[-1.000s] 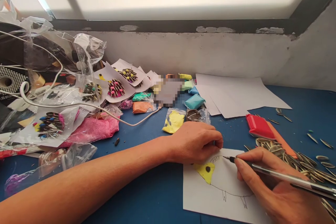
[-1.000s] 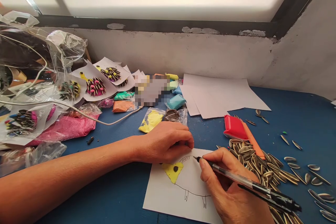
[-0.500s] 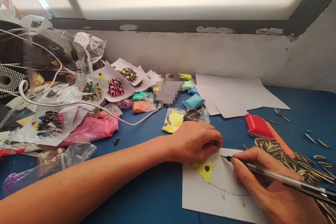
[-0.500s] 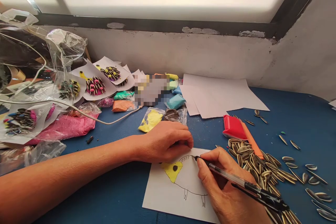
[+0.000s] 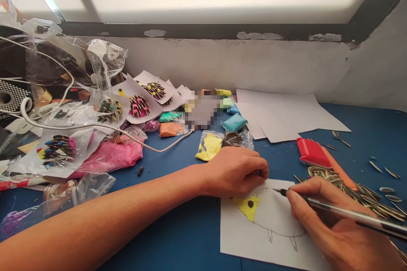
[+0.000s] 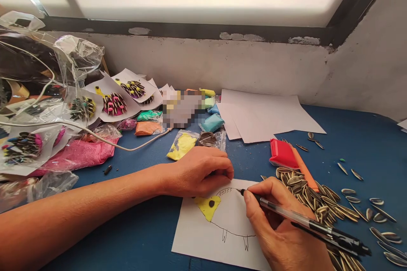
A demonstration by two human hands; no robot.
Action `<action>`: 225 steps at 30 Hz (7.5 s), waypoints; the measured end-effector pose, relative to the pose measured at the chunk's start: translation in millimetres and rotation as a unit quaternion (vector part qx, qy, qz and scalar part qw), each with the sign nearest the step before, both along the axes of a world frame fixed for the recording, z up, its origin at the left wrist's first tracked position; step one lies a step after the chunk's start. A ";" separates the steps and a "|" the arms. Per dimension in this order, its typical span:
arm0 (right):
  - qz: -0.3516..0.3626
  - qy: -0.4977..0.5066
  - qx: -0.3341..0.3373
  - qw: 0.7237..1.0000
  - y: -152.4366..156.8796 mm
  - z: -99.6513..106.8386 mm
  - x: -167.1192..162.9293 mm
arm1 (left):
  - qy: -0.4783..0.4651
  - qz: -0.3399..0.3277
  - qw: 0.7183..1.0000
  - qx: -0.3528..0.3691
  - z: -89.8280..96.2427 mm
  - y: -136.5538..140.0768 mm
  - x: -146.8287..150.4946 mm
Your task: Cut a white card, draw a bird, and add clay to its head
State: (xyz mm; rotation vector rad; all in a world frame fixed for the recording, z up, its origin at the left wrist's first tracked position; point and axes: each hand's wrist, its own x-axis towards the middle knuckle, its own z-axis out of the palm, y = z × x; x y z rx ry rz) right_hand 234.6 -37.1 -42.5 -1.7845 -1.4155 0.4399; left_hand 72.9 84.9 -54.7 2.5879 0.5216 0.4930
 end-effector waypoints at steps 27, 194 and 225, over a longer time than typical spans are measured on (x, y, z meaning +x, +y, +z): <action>0.079 -0.084 0.067 0.991 7.4 -3.7 12.7 | -0.016 -0.003 1.000 -0.005 -0.9 -0.7 -0.2; 0.034 -0.100 0.007 0.994 -4.8 -7.2 7.8 | -0.020 0.050 0.996 -0.067 -1.4 -4.4 1.6; -0.010 -0.136 0.017 0.990 -7.7 -4.9 13.1 | -0.002 0.042 0.997 -0.062 2.9 -6.6 0.9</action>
